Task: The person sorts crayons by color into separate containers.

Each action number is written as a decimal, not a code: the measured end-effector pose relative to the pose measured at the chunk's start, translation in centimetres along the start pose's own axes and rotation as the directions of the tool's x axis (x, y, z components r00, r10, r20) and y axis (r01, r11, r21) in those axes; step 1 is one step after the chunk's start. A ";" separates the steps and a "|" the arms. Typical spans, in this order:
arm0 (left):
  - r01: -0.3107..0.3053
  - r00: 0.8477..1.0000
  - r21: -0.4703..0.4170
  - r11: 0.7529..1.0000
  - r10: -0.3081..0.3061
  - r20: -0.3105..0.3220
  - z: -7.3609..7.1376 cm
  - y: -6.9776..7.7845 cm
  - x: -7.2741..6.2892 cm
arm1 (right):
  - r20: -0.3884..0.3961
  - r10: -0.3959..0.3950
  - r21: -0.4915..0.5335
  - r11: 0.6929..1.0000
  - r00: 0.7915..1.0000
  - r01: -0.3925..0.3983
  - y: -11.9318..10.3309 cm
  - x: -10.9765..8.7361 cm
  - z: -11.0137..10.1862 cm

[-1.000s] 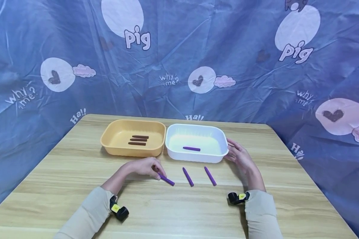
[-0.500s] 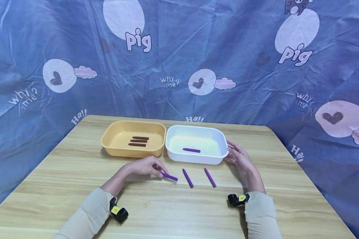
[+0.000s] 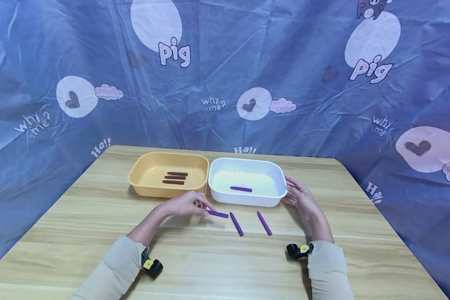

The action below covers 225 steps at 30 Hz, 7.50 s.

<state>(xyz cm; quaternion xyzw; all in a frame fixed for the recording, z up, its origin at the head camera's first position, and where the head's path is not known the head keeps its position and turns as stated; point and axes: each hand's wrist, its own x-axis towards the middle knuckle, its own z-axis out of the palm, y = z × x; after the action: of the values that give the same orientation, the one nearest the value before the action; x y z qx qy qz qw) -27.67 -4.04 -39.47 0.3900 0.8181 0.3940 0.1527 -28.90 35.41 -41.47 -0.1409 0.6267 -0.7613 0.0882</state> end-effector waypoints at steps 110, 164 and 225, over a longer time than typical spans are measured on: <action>0.314 0.915 0.110 0.943 -0.269 -0.302 -0.7 2.4 14.2 | -0.047 0.025 -0.007 1.000 0.999 -0.026 0.0 -0.2 0.0; 0.075 0.978 -0.003 0.997 -0.075 -0.193 6.5 0.6 4.5 | -0.017 0.028 0.015 1.000 0.999 -0.028 0.1 -0.3 0.0; 0.098 0.974 -0.066 0.993 -0.109 -0.198 4.5 3.7 4.1 | -0.005 0.013 0.001 1.000 1.000 -0.013 0.1 -0.3 0.2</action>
<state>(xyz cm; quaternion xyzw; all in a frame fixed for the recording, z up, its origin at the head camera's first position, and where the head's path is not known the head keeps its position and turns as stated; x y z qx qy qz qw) -25.90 2.89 -39.29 0.3006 0.8373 0.4456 0.1002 -28.56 35.33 -41.58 -0.1349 0.6274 -0.7614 0.0916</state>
